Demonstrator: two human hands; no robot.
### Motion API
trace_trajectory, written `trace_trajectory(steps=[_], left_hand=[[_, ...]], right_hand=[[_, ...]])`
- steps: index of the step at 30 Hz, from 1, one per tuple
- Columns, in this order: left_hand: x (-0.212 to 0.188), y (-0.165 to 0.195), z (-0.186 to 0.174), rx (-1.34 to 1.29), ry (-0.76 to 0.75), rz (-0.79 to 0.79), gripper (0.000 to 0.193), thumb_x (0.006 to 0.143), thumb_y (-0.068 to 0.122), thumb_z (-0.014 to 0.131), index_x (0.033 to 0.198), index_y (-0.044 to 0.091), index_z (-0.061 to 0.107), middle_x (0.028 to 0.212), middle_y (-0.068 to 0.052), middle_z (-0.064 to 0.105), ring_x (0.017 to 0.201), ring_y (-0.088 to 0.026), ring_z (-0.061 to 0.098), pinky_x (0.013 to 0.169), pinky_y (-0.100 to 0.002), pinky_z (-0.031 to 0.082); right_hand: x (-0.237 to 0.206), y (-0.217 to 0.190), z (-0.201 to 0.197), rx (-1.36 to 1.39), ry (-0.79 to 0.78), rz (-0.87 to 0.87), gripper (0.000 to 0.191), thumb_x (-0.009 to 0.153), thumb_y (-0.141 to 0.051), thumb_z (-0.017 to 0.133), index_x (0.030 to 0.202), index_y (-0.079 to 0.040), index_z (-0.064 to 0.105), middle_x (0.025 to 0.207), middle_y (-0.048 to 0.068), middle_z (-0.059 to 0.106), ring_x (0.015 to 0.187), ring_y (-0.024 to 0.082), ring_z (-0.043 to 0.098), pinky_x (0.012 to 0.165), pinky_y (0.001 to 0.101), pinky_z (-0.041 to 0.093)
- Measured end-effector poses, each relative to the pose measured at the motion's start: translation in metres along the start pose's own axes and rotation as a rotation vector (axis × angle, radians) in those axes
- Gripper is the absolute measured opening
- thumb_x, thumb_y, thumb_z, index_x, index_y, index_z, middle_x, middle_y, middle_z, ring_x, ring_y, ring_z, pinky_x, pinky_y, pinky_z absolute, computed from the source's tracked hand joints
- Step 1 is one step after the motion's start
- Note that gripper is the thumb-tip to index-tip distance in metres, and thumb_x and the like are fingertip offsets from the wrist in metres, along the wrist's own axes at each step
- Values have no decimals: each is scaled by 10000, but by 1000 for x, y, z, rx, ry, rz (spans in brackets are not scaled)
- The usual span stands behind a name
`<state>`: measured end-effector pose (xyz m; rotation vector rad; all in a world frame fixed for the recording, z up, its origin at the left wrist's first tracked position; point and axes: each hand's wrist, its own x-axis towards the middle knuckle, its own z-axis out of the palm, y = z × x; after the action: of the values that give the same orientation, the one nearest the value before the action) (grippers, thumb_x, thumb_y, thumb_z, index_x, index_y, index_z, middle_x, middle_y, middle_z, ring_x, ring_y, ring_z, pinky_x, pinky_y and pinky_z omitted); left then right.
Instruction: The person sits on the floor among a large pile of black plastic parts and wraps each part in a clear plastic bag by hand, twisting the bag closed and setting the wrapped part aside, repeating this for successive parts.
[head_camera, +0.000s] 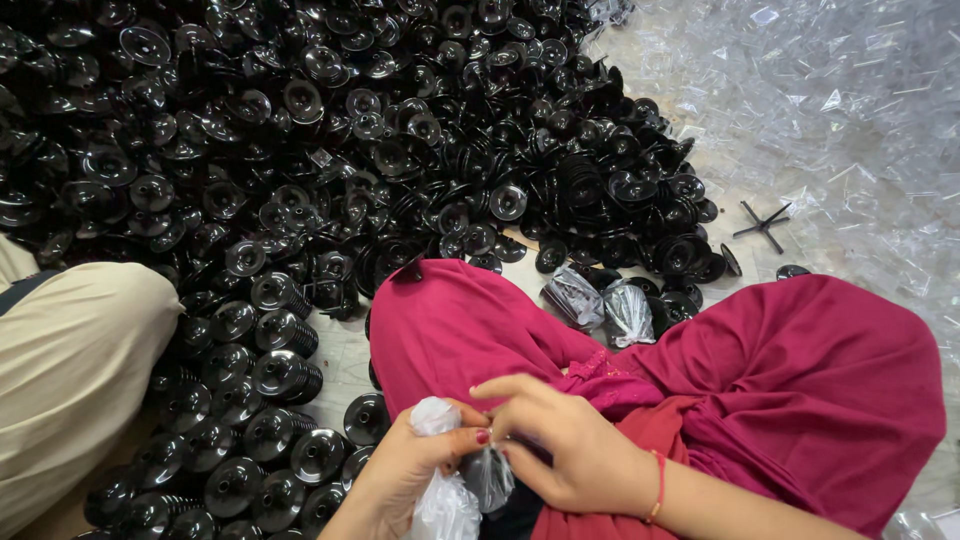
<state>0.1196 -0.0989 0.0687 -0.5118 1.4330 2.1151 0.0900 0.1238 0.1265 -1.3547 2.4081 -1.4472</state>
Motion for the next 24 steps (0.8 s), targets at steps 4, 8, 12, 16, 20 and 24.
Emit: trace_trajectory(steps=[4, 8, 12, 16, 20, 24], left_hand=[[1, -1, 2, -7, -19, 28, 157, 759, 51, 808, 902, 5, 761, 745, -33, 730, 648, -97, 629, 590, -257, 456], [-1, 4, 5, 9, -30, 87, 140, 746, 7, 813, 869, 1, 746, 764, -36, 741, 700, -110, 678, 655, -266, 522], [-8, 14, 14, 162, 58, 274, 138, 731, -1, 828, 840, 7, 745, 758, -39, 740, 694, -107, 678, 643, -267, 531], [-23, 15, 30, 949, 393, 743, 266, 630, 119, 850, 862, 103, 720, 726, 0, 731, 680, -141, 740, 602, -284, 521], [-24, 11, 43, 1334, 518, 1128, 286, 629, 176, 788, 901, 124, 721, 781, -17, 649, 684, -229, 660, 587, -373, 461], [-21, 6, 42, 1391, 578, 1216, 242, 712, 176, 755, 948, 128, 728, 832, 10, 663, 666, -198, 637, 584, -358, 456]], right_hand=[[0, 6, 2, 514, -83, 437, 328, 819, -32, 697, 1138, -2, 628, 1368, 129, 654, 1181, 199, 718, 1043, 337, 553], [1, 16, 7, 652, -97, 544, 277, 826, -33, 675, 1101, 8, 673, 1349, 115, 684, 1172, 167, 701, 1044, 334, 543], [4, 21, 9, 522, -82, 479, 175, 820, -33, 683, 985, 22, 702, 1225, 120, 748, 1087, 165, 740, 994, 327, 578], [11, 15, 12, 357, -24, 427, 133, 822, -65, 714, 921, 22, 701, 1068, 115, 788, 980, 168, 772, 922, 310, 608], [12, 9, 10, 100, -11, 312, 200, 760, -96, 765, 907, 16, 688, 982, 114, 774, 925, 221, 757, 832, 324, 590], [6, 15, 7, 179, 13, 261, 164, 812, -70, 728, 948, 18, 699, 1026, 99, 772, 962, 214, 760, 868, 324, 589]])
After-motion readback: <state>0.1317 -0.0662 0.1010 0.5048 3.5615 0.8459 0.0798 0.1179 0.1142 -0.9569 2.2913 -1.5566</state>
